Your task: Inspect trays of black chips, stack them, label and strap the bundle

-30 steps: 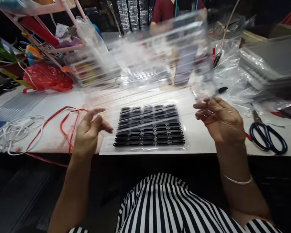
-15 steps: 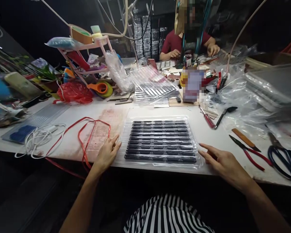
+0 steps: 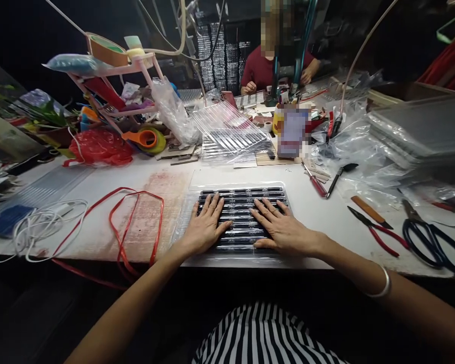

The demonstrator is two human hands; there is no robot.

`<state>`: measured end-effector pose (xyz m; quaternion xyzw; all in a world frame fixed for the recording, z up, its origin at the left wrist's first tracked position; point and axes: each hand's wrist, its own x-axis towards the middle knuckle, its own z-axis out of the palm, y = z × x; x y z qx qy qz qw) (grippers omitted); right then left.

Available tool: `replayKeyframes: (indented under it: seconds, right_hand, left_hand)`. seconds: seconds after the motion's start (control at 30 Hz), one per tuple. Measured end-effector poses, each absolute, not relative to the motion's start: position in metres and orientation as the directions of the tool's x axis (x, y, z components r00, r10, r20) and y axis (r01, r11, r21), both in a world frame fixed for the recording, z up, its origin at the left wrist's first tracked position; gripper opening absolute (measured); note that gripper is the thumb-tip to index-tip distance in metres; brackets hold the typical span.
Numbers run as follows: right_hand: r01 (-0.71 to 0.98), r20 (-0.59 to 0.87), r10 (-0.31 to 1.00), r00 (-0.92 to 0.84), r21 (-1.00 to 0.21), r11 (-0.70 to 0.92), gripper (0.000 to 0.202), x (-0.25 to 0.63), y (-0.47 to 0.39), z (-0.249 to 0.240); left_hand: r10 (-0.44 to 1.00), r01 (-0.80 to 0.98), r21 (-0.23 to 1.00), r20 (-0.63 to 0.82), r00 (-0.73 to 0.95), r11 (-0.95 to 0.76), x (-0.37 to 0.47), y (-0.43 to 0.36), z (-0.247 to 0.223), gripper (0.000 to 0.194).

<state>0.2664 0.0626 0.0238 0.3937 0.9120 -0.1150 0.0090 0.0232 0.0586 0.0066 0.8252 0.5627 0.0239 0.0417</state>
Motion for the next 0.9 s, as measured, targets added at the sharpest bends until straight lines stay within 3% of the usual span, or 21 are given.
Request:
replayKeyframes:
  seconds: [0.13,0.3,0.5,0.6,0.67,0.73,0.77,0.8,0.83,0.9]
  right_hand:
    - [0.749,-0.014,0.765,-0.644,-0.214,0.627,0.080,0.265,0.077,0.023]
    - [0.759,-0.138,0.750,-0.647,-0.215,0.615,0.085,0.258,0.092,0.015]
    - [0.752,-0.062,0.760,-0.647,-0.210,0.624,0.081,0.247,0.101,0.014]
    - [0.771,0.012,0.784,-0.620,-0.177,0.612,0.064,0.231,0.070,0.018]
    - [0.662,0.172,0.685,-0.708,-0.175,0.729,0.044,0.216,0.029,0.012]
    - [0.348,0.263,0.382,-0.886,-0.168,0.922,0.034,0.203,-0.016,-0.007]
    - [0.182,0.256,0.217,-0.942,-0.154,0.971,0.030,0.200,-0.036,-0.020]
    - [0.112,0.203,0.146,-0.968,-0.169,0.979,0.031,0.199,-0.053,-0.034]
    - [0.064,0.149,0.099,-0.984,-0.226,0.972,0.034,0.200,-0.065,-0.048]
    - [0.197,0.060,0.221,-0.973,-0.276,0.941,0.030,0.208,-0.080,-0.073]
  left_hand:
    - [0.933,0.933,0.043,-0.028,0.358,-0.357,0.022,0.058,0.009,0.068]
    - [0.936,0.938,0.022,-0.060,0.346,-0.345,0.022,0.060,0.009,0.070]
    - [0.940,0.941,-0.034,-0.060,0.335,-0.337,0.022,0.059,0.006,0.070]
    - [0.939,0.938,-0.048,-0.035,0.341,-0.342,0.020,0.058,0.005,0.067]
    - [0.937,0.936,-0.047,-0.006,0.349,-0.349,0.018,0.059,0.003,0.066]
    - [0.934,0.933,-0.040,0.020,0.358,-0.357,0.016,0.060,0.000,0.065]
    - [0.933,0.933,-0.036,0.028,0.359,-0.358,0.015,0.060,-0.001,0.065]
    - [0.933,0.933,-0.034,0.031,0.358,-0.357,0.015,0.061,-0.002,0.066]
    - [0.934,0.934,-0.034,0.031,0.356,-0.355,0.015,0.061,-0.002,0.065]
    - [0.935,0.935,-0.037,0.026,0.354,-0.352,0.015,0.061,-0.002,0.064]
